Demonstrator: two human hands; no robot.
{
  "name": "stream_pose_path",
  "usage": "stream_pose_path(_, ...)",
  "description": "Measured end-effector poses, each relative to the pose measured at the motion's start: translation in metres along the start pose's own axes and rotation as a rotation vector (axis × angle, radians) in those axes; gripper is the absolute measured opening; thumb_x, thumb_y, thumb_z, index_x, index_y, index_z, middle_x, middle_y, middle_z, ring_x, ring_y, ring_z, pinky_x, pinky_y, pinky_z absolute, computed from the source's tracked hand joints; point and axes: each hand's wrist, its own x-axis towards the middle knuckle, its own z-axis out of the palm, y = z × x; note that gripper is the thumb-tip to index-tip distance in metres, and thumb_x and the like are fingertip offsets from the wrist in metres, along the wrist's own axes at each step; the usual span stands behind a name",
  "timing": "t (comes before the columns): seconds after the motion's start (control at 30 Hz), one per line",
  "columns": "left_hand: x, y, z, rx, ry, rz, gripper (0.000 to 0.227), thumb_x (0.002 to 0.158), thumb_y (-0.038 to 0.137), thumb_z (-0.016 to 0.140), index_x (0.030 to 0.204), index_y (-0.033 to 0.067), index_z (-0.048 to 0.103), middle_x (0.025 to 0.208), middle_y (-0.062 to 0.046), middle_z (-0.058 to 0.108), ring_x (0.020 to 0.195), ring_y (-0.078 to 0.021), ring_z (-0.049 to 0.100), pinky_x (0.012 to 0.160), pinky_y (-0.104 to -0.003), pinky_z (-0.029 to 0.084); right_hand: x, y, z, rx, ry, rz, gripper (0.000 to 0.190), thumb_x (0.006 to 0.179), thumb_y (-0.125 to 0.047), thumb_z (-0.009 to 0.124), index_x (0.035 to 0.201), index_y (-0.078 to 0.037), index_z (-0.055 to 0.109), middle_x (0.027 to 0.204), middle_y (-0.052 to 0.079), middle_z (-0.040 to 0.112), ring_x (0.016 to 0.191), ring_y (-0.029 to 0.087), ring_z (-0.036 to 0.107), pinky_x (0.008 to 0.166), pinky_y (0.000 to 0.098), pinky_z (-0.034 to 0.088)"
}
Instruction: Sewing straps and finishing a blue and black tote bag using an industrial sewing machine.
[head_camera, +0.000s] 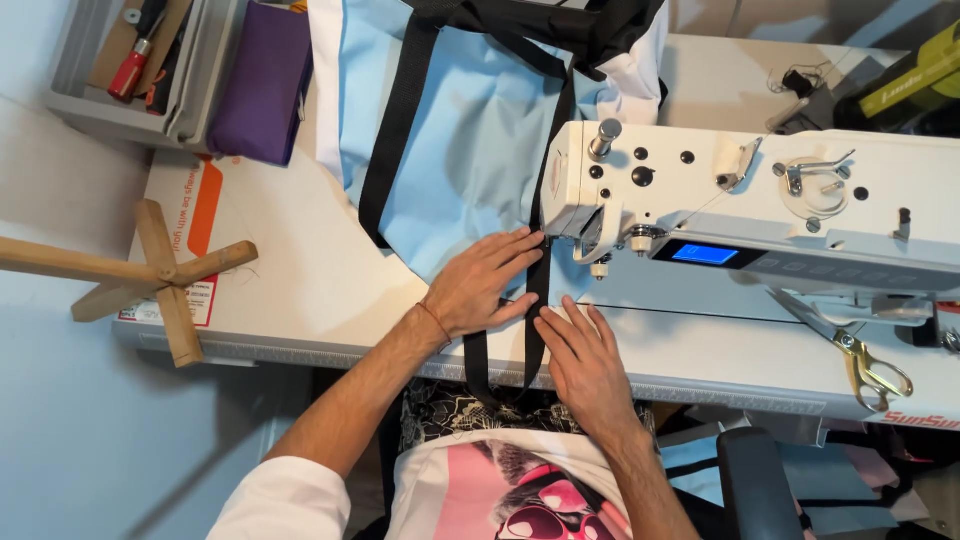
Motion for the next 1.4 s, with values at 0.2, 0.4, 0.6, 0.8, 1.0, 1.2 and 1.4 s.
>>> stream_pose_path(0.2,0.003,-0.004,0.002,-0.013,-0.016,0.0,0.054,0.092,0.038,0.069,0.13,0.0005,0.064,0.153,-0.014,0.054,0.146,-0.0297,0.044,0.12,-0.043,0.038,0.001,-0.001,0.001,-0.006,-0.016,0.035,0.052,0.084,-0.004,0.065,0.136,-0.004,0.061,0.145,0.009,0.057,0.145,0.03,0.043,0.121,0.0525,0.03)
stream_pose_path(0.4,0.004,-0.011,0.004,0.022,-0.024,-0.021,0.054,0.093,0.039,0.068,0.132,0.0025,0.064,0.153,-0.012,0.054,0.147,-0.0282,0.043,0.121,-0.043,0.037,0.003,-0.003,0.002,-0.014,-0.036,0.049,0.053,0.086,-0.004,0.063,0.138,-0.004,0.059,0.147,0.01,0.055,0.147,0.029,0.042,0.122,0.0517,0.029)
stream_pose_path(0.6,0.007,-0.018,0.012,0.061,-0.032,0.002,0.061,0.094,0.043,0.067,0.137,0.0016,0.062,0.152,-0.013,0.054,0.147,-0.0281,0.043,0.122,-0.042,0.035,0.002,-0.003,0.005,-0.032,-0.031,0.066,0.053,0.086,-0.004,0.062,0.139,-0.003,0.058,0.149,0.01,0.054,0.146,0.031,0.041,0.121,0.0515,0.029)
stream_pose_path(0.8,0.012,-0.018,0.006,0.055,-0.054,-0.025,0.062,0.093,0.045,0.067,0.139,0.0038,0.061,0.152,-0.012,0.055,0.147,-0.0279,0.043,0.122,-0.042,0.036,0.003,-0.003,0.004,-0.036,-0.041,0.062,0.054,0.085,-0.005,0.062,0.139,-0.002,0.057,0.15,0.011,0.052,0.147,0.031,0.041,0.121,0.0518,0.029)
stream_pose_path(1.0,0.018,-0.023,0.005,0.034,-0.045,-0.029,0.064,0.091,0.047,0.069,0.138,0.0047,0.061,0.152,-0.012,0.054,0.147,-0.0278,0.043,0.122,-0.044,0.036,0.002,-0.006,0.002,-0.025,-0.073,0.063,0.054,0.084,-0.005,0.065,0.137,-0.003,0.058,0.15,0.013,0.051,0.147,0.034,0.039,0.122,0.054,0.027)
stream_pose_path(1.2,0.021,-0.029,0.007,0.039,-0.063,-0.024,0.07,0.092,0.051,0.067,0.142,0.0018,0.058,0.154,-0.014,0.053,0.147,-0.0284,0.042,0.122,-0.044,0.034,-0.002,-0.008,0.002,0.003,-0.077,0.057,0.054,0.083,-0.004,0.067,0.136,-0.004,0.06,0.15,0.012,0.052,0.147,0.035,0.038,0.123,0.0553,0.025)
stream_pose_path(1.4,0.026,-0.032,0.01,0.057,-0.104,-0.068,0.072,0.09,0.054,0.067,0.14,0.0032,0.058,0.154,-0.013,0.052,0.149,-0.0276,0.041,0.123,-0.046,0.032,0.001,-0.007,0.0,0.023,-0.071,0.06,0.055,0.082,-0.004,0.067,0.136,-0.003,0.06,0.15,0.013,0.052,0.147,0.035,0.038,0.122,0.0552,0.025)
